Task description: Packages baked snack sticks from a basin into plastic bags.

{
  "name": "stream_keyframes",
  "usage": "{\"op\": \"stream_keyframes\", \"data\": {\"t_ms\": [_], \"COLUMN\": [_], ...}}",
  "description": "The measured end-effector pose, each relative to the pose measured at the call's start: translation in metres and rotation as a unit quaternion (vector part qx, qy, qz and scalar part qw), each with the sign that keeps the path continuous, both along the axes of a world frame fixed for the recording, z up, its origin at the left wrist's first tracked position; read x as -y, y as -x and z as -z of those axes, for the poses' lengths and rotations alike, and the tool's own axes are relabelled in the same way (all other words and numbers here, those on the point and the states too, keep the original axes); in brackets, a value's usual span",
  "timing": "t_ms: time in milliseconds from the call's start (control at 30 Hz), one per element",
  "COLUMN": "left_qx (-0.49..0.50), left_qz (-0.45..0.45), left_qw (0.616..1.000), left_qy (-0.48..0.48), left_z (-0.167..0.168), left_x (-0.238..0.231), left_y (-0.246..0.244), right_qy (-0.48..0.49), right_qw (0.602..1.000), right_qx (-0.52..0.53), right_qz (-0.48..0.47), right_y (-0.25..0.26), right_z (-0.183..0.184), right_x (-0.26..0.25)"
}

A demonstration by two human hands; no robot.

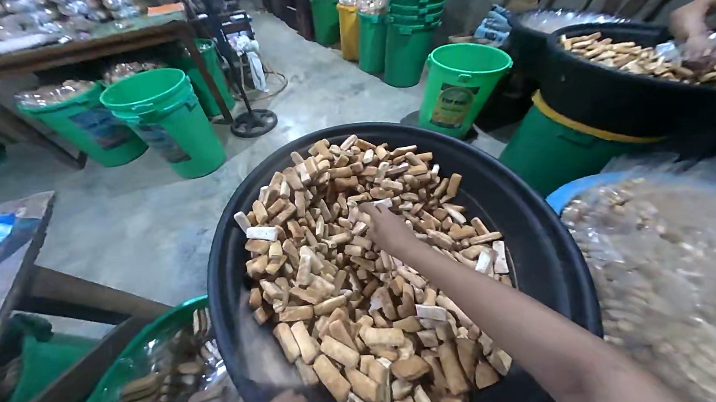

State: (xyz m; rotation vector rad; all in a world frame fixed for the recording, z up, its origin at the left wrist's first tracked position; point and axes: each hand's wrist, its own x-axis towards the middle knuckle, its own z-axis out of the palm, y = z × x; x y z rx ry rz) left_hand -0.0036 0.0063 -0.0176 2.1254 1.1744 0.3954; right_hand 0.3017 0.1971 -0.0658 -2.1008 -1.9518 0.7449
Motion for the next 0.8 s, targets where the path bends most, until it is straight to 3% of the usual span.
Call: {"op": "stream_keyframes", "data": {"t_ms": [67,133,267,400,500,600,700,800], "left_qx": [0.122,0.238,0.436,0.617,0.620,0.527,0.472,0.485], "left_qz": [-0.060,-0.090,-0.153,-0.174,-0.249,-0.313,-0.337,-0.344], "left_qw": [0.987,0.960,0.887,0.766,0.742,0.786,0.810,0.799], "left_qy": [0.091,0.119,0.021,-0.055,-0.055,-0.081,-0.088,-0.085], "left_z": [-0.007,-0.019,-0.066,-0.084,-0.059,-0.022,-0.015,-0.019], "left_x": [-0.015,-0.040,-0.096,-0.151,-0.186,-0.207,-0.211,-0.212], "left_y": [-0.005,-0.017,-0.062,-0.095,-0.108,-0.102,-0.091,-0.090], "right_qy": [-0.009,0.023,0.045,0.047,-0.053,-0.007,0.022,-0.009], "right_qw": [1.000,0.994,0.988,0.993,0.986,0.976,0.982,0.996], "right_qx": [0.004,0.058,0.104,0.058,0.075,0.146,0.150,0.070], "right_qz": [-0.027,-0.092,-0.102,-0.086,-0.137,-0.160,-0.114,-0.049], "right_y": [0.001,0.005,0.017,0.030,0.034,0.046,0.047,0.033], "right_z": [-0.002,0.005,0.010,-0.008,0.015,0.021,0.018,0.006], "right_x": [0.002,0.005,0.013,0.014,0.000,-0.015,-0.017,-0.004]}}
